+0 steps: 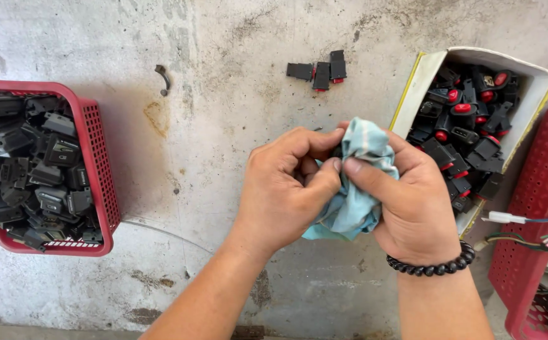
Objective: Cleaning and sorting motorcycle electronic switch components on a metal workbench.
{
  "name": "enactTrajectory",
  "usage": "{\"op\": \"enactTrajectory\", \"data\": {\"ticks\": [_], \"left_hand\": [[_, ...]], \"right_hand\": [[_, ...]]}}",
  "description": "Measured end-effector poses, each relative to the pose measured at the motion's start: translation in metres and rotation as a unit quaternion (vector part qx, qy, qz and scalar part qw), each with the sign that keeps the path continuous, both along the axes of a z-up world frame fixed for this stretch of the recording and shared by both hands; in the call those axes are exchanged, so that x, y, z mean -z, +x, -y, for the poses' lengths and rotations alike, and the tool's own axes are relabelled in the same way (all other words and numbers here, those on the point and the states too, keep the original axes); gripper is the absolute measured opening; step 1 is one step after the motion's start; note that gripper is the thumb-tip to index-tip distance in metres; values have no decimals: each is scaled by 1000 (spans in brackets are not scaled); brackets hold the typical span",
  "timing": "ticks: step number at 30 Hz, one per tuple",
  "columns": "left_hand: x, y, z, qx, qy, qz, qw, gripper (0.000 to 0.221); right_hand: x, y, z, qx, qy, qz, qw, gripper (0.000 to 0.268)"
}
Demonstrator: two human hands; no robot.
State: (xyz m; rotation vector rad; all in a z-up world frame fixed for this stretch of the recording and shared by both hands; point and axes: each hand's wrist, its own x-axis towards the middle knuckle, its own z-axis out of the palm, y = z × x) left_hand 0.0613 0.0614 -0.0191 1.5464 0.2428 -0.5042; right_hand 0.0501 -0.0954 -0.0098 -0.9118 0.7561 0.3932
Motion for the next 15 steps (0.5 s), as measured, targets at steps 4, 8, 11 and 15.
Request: {"op": "enactTrajectory", "data": {"ticks": [4, 8, 11, 15], "left_hand": [[-10, -9, 7, -5, 13, 11, 1000, 22], [-18, -16, 14, -41, -1, -20, 999, 25], [-24, -14, 17, -76, -39, -43, 995, 29], [-25, -30, 26, -83, -68, -47, 993, 31]], "right_hand": [[16, -15, 0, -14, -14, 34, 999, 30], [9, -18, -9, 69, -58, 58, 994, 12], [-6, -9, -13, 59, -54, 18, 997, 14], [-2, -21, -3, 74, -140, 32, 987, 20]]}}
